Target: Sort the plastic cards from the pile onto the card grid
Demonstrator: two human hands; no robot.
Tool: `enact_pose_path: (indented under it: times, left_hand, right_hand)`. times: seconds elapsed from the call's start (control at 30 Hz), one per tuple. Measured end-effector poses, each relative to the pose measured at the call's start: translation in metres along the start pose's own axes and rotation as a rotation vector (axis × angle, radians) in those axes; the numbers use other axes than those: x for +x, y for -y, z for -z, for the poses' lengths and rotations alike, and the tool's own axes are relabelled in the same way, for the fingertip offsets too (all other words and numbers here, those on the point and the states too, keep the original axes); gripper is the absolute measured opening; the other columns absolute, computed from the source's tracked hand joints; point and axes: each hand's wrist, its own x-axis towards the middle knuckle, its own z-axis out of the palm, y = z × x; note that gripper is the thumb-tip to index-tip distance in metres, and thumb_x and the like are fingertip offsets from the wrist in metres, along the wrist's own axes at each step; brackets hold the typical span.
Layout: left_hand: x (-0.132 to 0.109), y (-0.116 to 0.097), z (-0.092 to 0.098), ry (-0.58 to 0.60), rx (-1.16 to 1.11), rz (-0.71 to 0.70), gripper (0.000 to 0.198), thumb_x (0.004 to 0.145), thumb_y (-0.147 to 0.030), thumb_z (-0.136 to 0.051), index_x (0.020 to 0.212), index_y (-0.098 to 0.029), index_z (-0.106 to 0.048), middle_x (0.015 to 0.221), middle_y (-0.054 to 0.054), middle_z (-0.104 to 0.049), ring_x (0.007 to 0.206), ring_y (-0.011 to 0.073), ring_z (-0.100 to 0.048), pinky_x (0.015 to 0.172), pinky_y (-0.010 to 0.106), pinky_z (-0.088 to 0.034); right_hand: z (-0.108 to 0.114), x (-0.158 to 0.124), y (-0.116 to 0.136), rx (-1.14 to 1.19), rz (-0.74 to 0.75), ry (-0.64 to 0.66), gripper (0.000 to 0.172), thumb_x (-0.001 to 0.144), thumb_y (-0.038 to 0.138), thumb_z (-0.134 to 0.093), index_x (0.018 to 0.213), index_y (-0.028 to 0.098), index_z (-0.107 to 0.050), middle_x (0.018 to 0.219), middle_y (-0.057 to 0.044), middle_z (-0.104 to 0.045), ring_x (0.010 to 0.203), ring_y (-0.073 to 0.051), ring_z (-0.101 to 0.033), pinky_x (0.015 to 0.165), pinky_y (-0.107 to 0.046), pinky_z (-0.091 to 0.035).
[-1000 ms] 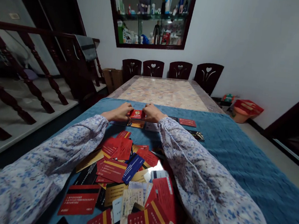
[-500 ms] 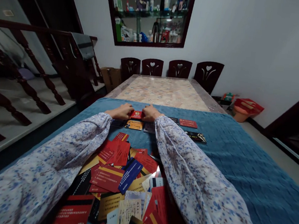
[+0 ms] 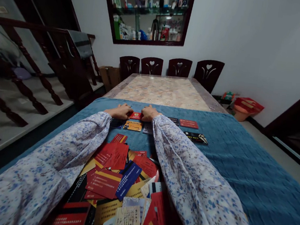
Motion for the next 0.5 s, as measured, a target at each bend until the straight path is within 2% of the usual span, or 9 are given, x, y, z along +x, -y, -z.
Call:
enact_pose_path:
  times: [0.5]
  left_hand:
    - [0.007, 0.0048, -0.0015, 0.04, -0.009, -0.008, 0.034, 0.078, -0.024, -0.064, 0.111, -0.021, -0.071, 0.128, 0.013, -0.061, 0.129, 0.0349, -0.046, 0.108, 0.055, -0.043]
  right_hand:
    - [0.0019, -0.0022, 0.0021, 0.0, -0.003, 0.022, 0.042, 0.09, 0.034, -0.062, 0.126, 0.019, -0.075, 0.134, -0.018, -0.068, 0.127, -0.037, -0.057, 0.092, -0.04, -0.052]
